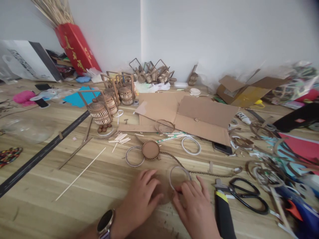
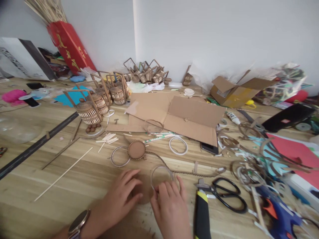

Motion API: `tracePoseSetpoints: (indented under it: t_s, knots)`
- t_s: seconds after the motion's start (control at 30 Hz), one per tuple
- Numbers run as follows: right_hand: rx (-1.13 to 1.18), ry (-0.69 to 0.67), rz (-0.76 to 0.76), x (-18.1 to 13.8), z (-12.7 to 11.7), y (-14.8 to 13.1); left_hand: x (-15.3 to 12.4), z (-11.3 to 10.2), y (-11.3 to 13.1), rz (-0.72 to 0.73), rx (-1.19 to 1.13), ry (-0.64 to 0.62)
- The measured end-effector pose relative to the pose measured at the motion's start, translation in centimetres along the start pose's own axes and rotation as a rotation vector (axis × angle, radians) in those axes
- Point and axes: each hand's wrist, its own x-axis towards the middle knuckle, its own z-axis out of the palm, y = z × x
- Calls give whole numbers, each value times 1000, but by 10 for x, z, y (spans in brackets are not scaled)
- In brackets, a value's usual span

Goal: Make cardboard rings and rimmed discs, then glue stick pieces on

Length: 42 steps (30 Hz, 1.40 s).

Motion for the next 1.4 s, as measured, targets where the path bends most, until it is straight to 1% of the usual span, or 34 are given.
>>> tracePoseSetpoints:
  t_s: [0.1,0.17,0.27,0.33,0.4,0.43,0.53,0.6,0.7,0.8,0.87,0.93,0.97,1.13,1.2,1.27,1.33,1.4]
  knots:
    - [19,5,19,-1,0,-1,1,-5,-2,26,65,73]
    - [28,-2,8,-1,-1,1,5,-14,-1,65,129,83]
    - [41,-6,-23,0,-4,4,21,-32,-2,104,245,82]
    - [41,11,-13,1,-5,3,37,-41,-5,84,339,89]
    - [39,25,13,1,-5,0,53,-44,-8,48,433,50]
    - [40,26,21,2,-4,-1,61,-43,-11,53,470,29]
    - [44,33,31,2,-4,-3,78,-38,-17,74,512,21]
    - [50,47,31,1,-5,0,83,-40,-22,73,531,36]
    - [79,73,39,1,-7,5,84,-55,-32,19,573,85]
    - [105,109,54,1,-8,10,84,-73,-40,-79,612,163]
    - [136,125,68,0,-7,12,85,-77,-40,-115,613,207]
    - [198,116,118,-2,-5,12,89,-70,-34,-80,589,204]
    - [237,102,158,-3,-4,12,92,-64,-29,-34,569,181]
    - [366,47,340,-3,-6,12,110,-20,-4,232,472,14]
    - [404,25,375,0,-11,16,115,-8,0,284,451,-35]
    - [459,22,425,2,-16,23,119,-2,-1,300,438,-61]
    - [522,99,535,2,-21,32,120,0,-5,291,425,-63]
    - [577,249,680,1,-26,42,120,0,-8,261,407,-48]
